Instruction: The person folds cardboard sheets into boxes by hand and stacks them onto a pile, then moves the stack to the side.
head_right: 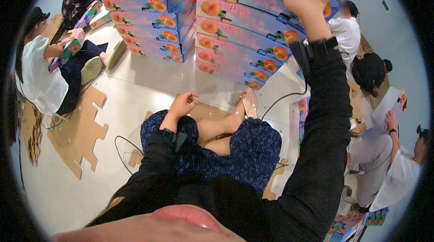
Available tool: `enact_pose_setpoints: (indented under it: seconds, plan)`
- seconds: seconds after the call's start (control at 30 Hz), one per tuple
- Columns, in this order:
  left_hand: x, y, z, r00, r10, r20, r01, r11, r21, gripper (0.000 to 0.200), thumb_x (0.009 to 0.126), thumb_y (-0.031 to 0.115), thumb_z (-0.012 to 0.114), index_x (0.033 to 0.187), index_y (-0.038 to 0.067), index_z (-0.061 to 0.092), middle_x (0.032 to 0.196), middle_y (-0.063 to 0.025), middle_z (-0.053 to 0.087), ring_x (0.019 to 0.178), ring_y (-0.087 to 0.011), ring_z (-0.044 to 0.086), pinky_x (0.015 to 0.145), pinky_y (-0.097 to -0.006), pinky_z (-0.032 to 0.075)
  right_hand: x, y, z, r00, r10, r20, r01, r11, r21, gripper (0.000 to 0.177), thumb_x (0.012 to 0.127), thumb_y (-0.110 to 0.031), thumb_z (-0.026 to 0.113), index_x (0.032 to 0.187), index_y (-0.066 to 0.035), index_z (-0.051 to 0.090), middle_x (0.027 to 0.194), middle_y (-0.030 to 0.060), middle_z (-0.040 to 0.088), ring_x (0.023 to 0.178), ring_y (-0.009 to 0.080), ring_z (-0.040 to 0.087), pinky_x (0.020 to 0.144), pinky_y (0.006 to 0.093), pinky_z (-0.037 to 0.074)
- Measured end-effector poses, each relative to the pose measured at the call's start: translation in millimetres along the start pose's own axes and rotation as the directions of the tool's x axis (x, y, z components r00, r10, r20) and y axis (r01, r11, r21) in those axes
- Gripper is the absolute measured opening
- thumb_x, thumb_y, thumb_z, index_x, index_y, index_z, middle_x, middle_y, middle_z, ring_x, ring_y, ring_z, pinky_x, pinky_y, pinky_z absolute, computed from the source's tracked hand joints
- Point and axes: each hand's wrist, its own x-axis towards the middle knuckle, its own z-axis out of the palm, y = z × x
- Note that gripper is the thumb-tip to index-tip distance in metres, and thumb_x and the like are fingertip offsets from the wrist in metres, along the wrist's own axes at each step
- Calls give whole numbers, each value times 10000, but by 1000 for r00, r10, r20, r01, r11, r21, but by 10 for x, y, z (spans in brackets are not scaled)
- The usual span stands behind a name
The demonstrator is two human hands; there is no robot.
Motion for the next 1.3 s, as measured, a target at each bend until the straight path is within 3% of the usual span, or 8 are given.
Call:
enact_pose_setpoints:
  seconds: [0.1, 0.2, 0.6, 0.77, 0.93, 1.03, 1.23, 1.3]
  plan:
    - [2, -27, -22, 998, -57, 35, 56, 998, 34, 211, 835, 113, 656, 1028, 29, 646, 784, -62, 651, 701, -146, 613, 684, -287, 513, 162, -37, -208, 892, 92, 442, -193, 963, 188, 933, 639, -268, 703, 1448, -79, 278, 1422, 254, 360, 1374, 423, 257, 1142, 593, 96]
    - [-12, -6, -28, 997, -50, 52, 46, 997, 62, 207, 839, 124, 658, 1021, 26, 647, 782, -63, 650, 696, -145, 609, 684, -286, 513, 285, -58, -431, 833, 86, 546, -209, 964, 167, 906, 647, -254, 715, 1436, -65, 312, 1438, 249, 361, 1384, 411, 264, 1132, 594, 146]
    - [-95, 50, -26, 988, -47, 144, 42, 998, 41, 210, 845, 139, 655, 1013, 12, 643, 810, -62, 657, 731, -143, 620, 702, -284, 519, 417, 151, 299, 850, -8, 527, -221, 902, 370, 803, 645, -199, 739, 1361, -40, 411, 1369, 220, 450, 1319, 372, 379, 1099, 595, 247]
    - [-76, -9, -2, 986, -84, 143, 76, 995, 60, 211, 817, 142, 648, 981, 10, 644, 772, -71, 642, 695, -153, 610, 672, -287, 507, 311, 91, 584, 823, 33, 568, -217, 941, 260, 1020, 681, -234, 681, 1505, -16, 121, 1556, 247, 144, 1451, 407, 92, 1159, 555, 9]
    - [-39, -137, 18, 978, -102, 184, 91, 993, 71, 218, 824, 131, 634, 997, -1, 641, 789, -73, 655, 709, -150, 616, 687, -289, 509, 275, 111, 713, 798, 17, 602, -262, 910, 322, 920, 740, -205, 604, 1503, -5, 130, 1566, 236, 116, 1461, 382, 68, 1174, 510, 50]
    - [-41, -183, 12, 973, -102, 205, 101, 995, 15, 202, 830, 109, 623, 1001, 2, 643, 809, -73, 665, 724, -142, 624, 688, -281, 508, 483, 163, 24, 703, -63, 709, -380, 809, 448, 784, 734, -217, 608, 1430, 21, 337, 1496, 250, 311, 1417, 401, 235, 1158, 533, 157]
    - [-28, -219, -13, 974, -129, 186, 131, 991, 2, 142, 876, 71, 608, 992, -7, 635, 833, -82, 670, 776, -150, 653, 724, -271, 515, 145, 21, 217, 897, -27, 441, -171, 899, 402, 855, 749, -309, 534, 1478, 28, 238, 1562, 241, 153, 1448, 430, 72, 1113, 658, -11]
    - [-93, -118, -44, 973, -135, 187, 128, 990, 52, 140, 880, 73, 604, 990, -9, 634, 827, -84, 670, 773, -158, 653, 721, -277, 517, -372, -69, -3, 937, 327, -127, -142, 685, 715, 783, 659, -290, 678, 1370, -120, 395, 1367, 191, 414, 1307, 394, 351, 1072, 598, 203]
